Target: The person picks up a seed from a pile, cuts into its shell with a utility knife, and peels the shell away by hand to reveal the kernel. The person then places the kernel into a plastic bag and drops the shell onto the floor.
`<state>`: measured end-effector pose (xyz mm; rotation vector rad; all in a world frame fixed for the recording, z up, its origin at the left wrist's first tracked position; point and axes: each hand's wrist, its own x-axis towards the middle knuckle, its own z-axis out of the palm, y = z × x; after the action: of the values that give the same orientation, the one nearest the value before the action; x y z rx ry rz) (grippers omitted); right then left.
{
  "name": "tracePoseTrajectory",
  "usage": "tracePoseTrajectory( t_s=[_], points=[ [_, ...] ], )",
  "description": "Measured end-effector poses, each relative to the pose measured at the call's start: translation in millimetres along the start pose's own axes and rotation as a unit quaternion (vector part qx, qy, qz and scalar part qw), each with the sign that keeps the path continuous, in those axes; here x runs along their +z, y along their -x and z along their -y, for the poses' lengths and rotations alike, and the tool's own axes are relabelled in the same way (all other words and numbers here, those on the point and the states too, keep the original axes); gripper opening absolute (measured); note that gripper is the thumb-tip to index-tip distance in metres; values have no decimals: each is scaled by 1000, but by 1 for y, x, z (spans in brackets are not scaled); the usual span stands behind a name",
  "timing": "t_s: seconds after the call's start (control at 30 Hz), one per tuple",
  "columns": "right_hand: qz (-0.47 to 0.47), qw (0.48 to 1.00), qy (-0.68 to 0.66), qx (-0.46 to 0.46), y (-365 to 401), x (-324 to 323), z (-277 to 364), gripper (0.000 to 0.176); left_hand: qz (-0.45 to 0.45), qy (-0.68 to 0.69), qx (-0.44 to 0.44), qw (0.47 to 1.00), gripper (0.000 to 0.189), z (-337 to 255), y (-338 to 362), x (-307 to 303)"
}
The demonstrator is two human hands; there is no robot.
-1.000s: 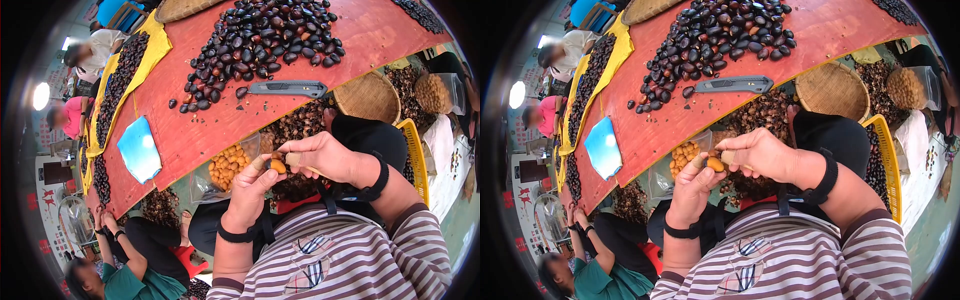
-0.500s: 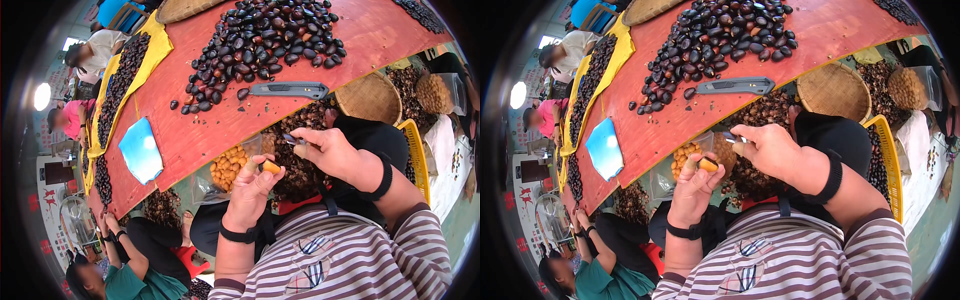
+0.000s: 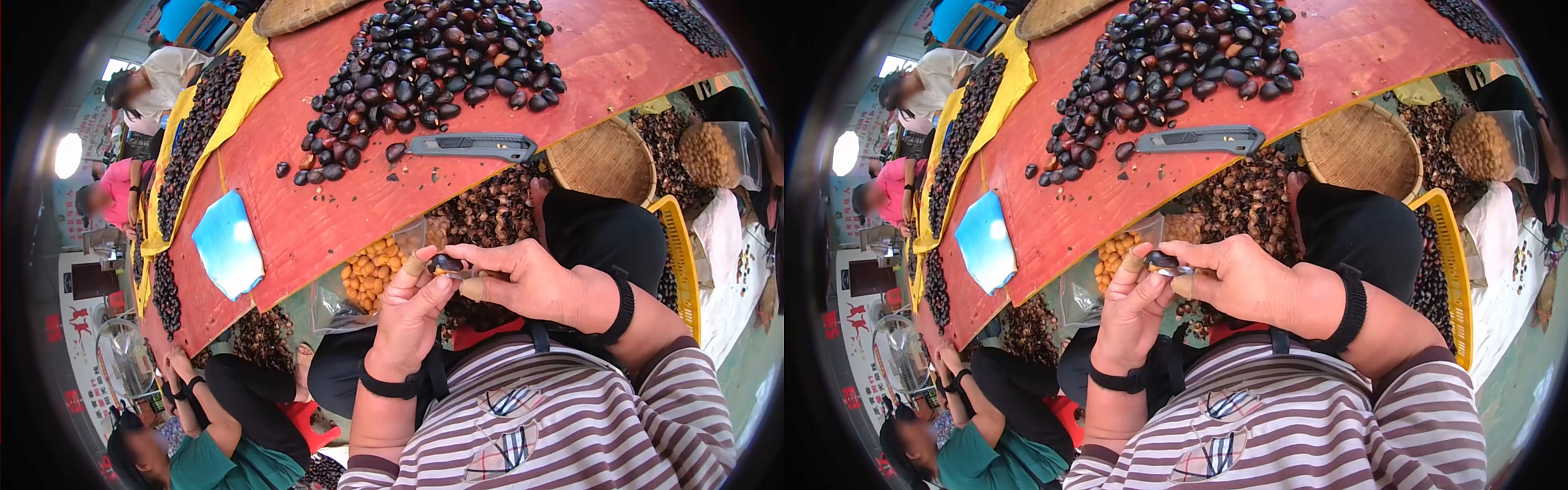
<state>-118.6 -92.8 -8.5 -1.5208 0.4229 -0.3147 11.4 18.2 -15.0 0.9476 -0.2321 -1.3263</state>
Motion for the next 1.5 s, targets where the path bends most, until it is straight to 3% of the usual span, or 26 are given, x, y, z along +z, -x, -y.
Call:
tracePoseTrajectory(
  t_s=[0.2, 0.5, 0.6, 0.63, 0.7, 0.8, 1.0, 1.1, 1.37, 1.5],
  points=[
    [-25, 991, 112, -68, 1, -1, -6, 36, -9, -36, 10, 999, 30, 1, 1, 2],
    [-51, 983, 160, -73, 0, 0, -7, 29, -30, -137, 33, 990, 27, 3, 0, 4],
    [-52, 990, 80, -108, -3, 0, -19, 28, -27, -167, 29, 985, 28, 4, 1, 2],
    [-20, 999, 29, 10, -5, -4, -9, 28, -25, -178, 28, 983, 28, 3, 1, 1],
    [44, 966, -74, 245, -8, -16, 18, 29, -15, -178, 23, 984, 28, 2, 1, 4],
    [52, 978, -53, 194, -6, -17, 20, 31, -22, -152, 24, 988, 30, 4, -1, 6],
    [56, 967, -83, 236, -5, -17, 16, 32, -23, -158, 32, 987, 28, 6, -3, 4],
    [25, 976, -72, 202, -3, -13, 12, 31, -24, -171, 42, 984, 29, 7, -4, 5],
    [20, 959, -97, 266, -8, -15, 1, 28, -40, -232, 14, 972, 28, 8, -4, 2],
    [22, 958, -114, 263, -8, -24, -3, 29, 30, -154, -18, 987, 26, 7, -3, 0]
  ],
)
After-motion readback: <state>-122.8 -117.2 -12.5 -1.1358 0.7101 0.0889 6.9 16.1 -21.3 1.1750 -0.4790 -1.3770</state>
